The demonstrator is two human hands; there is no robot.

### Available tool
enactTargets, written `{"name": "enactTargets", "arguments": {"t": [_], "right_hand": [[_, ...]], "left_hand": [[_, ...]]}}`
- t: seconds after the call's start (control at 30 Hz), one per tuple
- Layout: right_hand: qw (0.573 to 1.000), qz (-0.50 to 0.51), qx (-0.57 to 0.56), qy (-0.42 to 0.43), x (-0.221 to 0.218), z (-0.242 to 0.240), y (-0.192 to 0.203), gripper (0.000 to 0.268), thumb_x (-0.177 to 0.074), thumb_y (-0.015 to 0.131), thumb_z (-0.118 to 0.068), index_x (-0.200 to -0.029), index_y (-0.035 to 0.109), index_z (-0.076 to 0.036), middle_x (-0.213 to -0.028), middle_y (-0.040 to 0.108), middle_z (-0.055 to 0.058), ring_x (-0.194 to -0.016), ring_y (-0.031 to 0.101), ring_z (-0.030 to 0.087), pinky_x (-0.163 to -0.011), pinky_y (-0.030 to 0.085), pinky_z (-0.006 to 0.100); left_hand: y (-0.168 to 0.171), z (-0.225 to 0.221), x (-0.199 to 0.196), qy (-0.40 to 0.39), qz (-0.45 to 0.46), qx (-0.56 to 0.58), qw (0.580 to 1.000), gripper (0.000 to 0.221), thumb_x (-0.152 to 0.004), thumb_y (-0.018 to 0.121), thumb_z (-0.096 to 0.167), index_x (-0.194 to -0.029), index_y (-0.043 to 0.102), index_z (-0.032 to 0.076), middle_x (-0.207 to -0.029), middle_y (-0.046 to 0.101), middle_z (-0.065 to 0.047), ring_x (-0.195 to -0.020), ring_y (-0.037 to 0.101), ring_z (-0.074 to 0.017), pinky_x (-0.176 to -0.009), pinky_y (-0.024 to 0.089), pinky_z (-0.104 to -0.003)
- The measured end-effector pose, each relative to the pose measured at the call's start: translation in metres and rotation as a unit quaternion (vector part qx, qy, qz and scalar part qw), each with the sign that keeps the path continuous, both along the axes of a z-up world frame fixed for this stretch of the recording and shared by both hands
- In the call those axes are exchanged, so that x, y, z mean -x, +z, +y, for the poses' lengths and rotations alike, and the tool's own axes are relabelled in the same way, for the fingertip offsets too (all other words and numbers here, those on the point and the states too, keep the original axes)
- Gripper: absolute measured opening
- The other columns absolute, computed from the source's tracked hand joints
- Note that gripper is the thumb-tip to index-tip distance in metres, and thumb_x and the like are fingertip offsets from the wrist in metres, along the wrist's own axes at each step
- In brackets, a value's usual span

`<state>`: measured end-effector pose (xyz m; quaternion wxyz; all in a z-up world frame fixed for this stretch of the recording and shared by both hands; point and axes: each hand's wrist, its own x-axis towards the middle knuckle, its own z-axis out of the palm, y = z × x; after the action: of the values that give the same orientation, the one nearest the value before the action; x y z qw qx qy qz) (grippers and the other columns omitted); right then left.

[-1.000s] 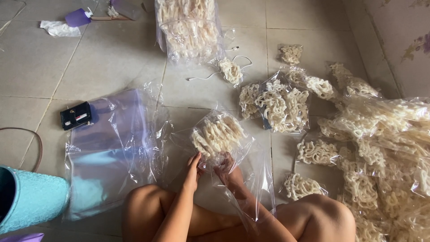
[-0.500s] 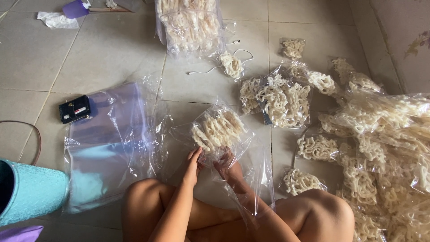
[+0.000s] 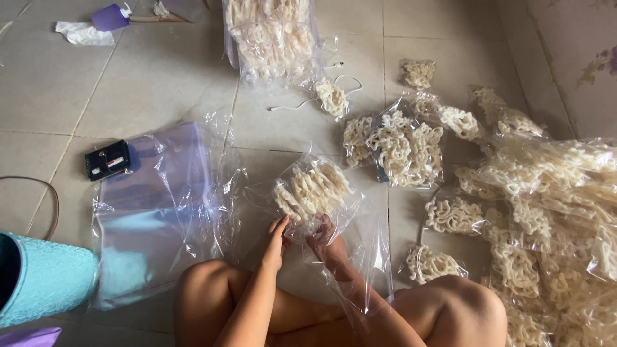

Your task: Packing white crackers into clear plastic bags while sitting on the floor.

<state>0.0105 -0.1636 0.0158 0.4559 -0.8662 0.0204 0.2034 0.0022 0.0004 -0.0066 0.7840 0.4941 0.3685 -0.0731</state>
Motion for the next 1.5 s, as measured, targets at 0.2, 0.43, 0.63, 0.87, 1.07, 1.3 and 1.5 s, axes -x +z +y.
{"name": "enactTargets", "arguments": {"t": [0.2, 0.43, 0.63, 0.87, 1.07, 1.3, 1.5], "right_hand": [[1.000, -0.003, -0.007, 0.006, -0.002, -0.001, 0.008, 0.068, -0.086, 0.068, -0.027, -0.147, 0.042, -0.015, -0.109, 0.068, 0.020, -0.108, 0.069, 0.049, -0.095, 0.056, 0.062], [1.000, 0.005, 0.003, 0.004, -0.002, -0.001, 0.007, 0.066, -0.086, 0.067, -0.030, -0.146, 0.043, -0.017, -0.110, 0.068, 0.018, -0.108, 0.070, 0.048, -0.095, 0.056, 0.061], [1.000, 0.012, -0.003, 0.003, 0.002, 0.001, 0.014, 0.067, -0.086, 0.067, -0.030, -0.147, 0.043, -0.017, -0.111, 0.068, 0.018, -0.109, 0.069, 0.048, -0.096, 0.056, 0.062], [1.000, 0.012, 0.002, 0.005, 0.001, -0.001, 0.007, 0.067, -0.086, 0.068, -0.032, -0.147, 0.042, -0.019, -0.111, 0.068, 0.016, -0.108, 0.071, 0.045, -0.096, 0.056, 0.060], [1.000, 0.006, 0.004, 0.011, 0.000, -0.002, 0.007, 0.067, -0.087, 0.067, -0.030, -0.147, 0.041, -0.016, -0.112, 0.068, 0.017, -0.109, 0.070, 0.046, -0.097, 0.056, 0.061], [1.000, 0.001, 0.006, 0.011, 0.001, -0.001, 0.008, 0.069, -0.086, 0.069, -0.027, -0.147, 0.041, -0.014, -0.110, 0.069, 0.019, -0.109, 0.070, 0.047, -0.096, 0.056, 0.062], [1.000, -0.002, 0.015, 0.006, 0.000, 0.000, 0.007, 0.063, -0.085, 0.069, -0.029, -0.141, 0.047, -0.009, -0.109, 0.069, 0.021, -0.106, 0.070, 0.050, -0.094, 0.056, 0.063]], "left_hand": [[0.000, 0.001, -0.001, -0.005, 0.003, 0.001, 1.000, 0.048, -0.083, 0.083, 0.052, -0.113, 0.063, 0.020, -0.108, 0.062, -0.003, -0.096, 0.062, -0.0204, -0.076, 0.040, -0.030], [0.009, 0.000, 0.001, -0.004, -0.005, 0.001, 1.000, 0.046, -0.084, 0.083, 0.048, -0.110, 0.063, 0.017, -0.107, 0.062, -0.004, -0.096, 0.063, -0.0226, -0.075, 0.041, -0.030], [0.002, 0.001, 0.004, 0.002, -0.006, 0.007, 1.000, 0.044, -0.084, 0.084, 0.047, -0.109, 0.065, 0.016, -0.104, 0.063, -0.004, -0.093, 0.063, -0.0214, -0.075, 0.042, -0.030], [0.006, -0.001, 0.002, 0.000, -0.002, 0.002, 1.000, 0.042, -0.085, 0.083, 0.047, -0.108, 0.063, 0.018, -0.104, 0.062, -0.003, -0.093, 0.063, -0.0201, -0.073, 0.042, -0.028], [0.001, 0.000, 0.002, 0.000, -0.002, -0.003, 1.000, 0.042, -0.085, 0.083, 0.046, -0.109, 0.064, 0.018, -0.100, 0.061, -0.002, -0.087, 0.064, -0.0179, -0.067, 0.043, -0.026], [0.005, -0.001, 0.001, 0.002, -0.004, -0.002, 1.000, 0.044, -0.085, 0.083, 0.047, -0.111, 0.063, 0.018, -0.103, 0.060, -0.002, -0.091, 0.064, -0.0197, -0.069, 0.042, -0.027], [0.003, 0.000, 0.001, -0.003, -0.002, -0.004, 1.000, 0.046, -0.085, 0.083, 0.048, -0.113, 0.063, 0.017, -0.103, 0.060, -0.002, -0.091, 0.064, -0.0201, -0.070, 0.042, -0.028]]}}
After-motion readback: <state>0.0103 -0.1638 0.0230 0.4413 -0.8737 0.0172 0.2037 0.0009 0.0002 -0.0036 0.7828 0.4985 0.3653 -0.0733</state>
